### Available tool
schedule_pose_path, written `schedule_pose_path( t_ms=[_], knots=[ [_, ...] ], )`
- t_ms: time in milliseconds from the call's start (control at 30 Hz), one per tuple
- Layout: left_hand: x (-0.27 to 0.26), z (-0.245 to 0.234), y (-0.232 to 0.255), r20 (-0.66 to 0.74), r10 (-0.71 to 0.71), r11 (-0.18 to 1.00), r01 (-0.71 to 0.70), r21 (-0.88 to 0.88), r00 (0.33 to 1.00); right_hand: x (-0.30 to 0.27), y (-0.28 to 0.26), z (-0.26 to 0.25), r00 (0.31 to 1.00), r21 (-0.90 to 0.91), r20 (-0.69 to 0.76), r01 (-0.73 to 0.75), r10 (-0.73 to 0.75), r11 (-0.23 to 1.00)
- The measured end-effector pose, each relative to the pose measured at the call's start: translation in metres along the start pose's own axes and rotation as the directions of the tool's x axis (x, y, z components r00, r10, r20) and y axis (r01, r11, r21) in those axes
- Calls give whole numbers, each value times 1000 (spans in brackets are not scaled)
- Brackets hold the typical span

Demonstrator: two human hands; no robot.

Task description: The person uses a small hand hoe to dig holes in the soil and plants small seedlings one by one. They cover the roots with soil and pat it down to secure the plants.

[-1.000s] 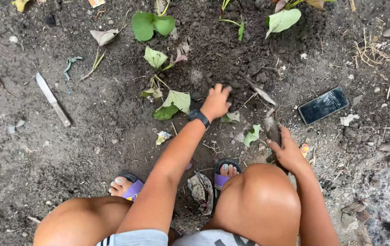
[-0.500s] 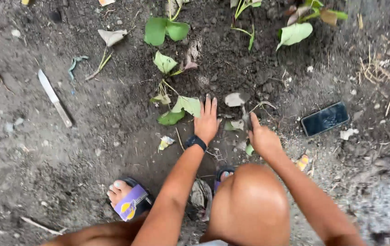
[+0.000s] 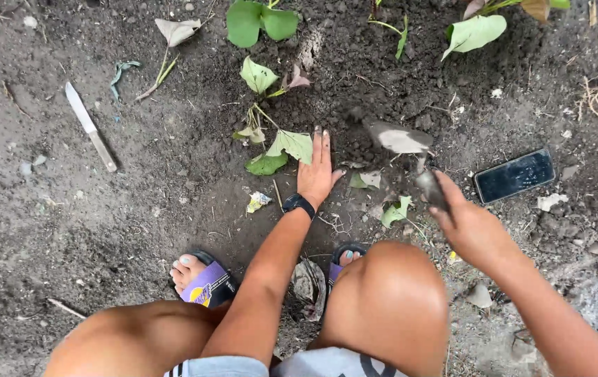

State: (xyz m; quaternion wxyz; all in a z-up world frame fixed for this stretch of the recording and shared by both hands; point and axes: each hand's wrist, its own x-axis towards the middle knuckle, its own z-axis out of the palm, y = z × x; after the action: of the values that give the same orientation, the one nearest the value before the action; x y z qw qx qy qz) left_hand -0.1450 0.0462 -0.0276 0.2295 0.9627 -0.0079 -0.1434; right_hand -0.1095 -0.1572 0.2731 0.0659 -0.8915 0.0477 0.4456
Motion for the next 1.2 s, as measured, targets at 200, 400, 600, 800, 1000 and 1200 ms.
schedule_pose_path(
  t_ms=[200,400,600,800,1000,1200],
  knots=[
    [25,-37,12,-77,10,1000,-9,22,997,111,-17,93,982,23,-145,123,-118,992],
    [15,-42,12,-123,6,999,-11,-38,992,132,-1,154,918,399,-340,335,-202,853],
    [11,-5,3,-90,2,1000,0,29,996,26,26,61,925,437,-262,367,-275,821],
    [10,5,-1,-77,2,996,5,92,997,29,-13,30,997,-127,-45,53,-59,991],
    [5,-14,10,-63,-12,999,15,35,998,116,-21,133,992,-16,-79,97,-98,995],
    [8,-13,7,-56,18,998,-15,60,998,115,-8,161,957,456,-247,255,-155,852]
  ],
)
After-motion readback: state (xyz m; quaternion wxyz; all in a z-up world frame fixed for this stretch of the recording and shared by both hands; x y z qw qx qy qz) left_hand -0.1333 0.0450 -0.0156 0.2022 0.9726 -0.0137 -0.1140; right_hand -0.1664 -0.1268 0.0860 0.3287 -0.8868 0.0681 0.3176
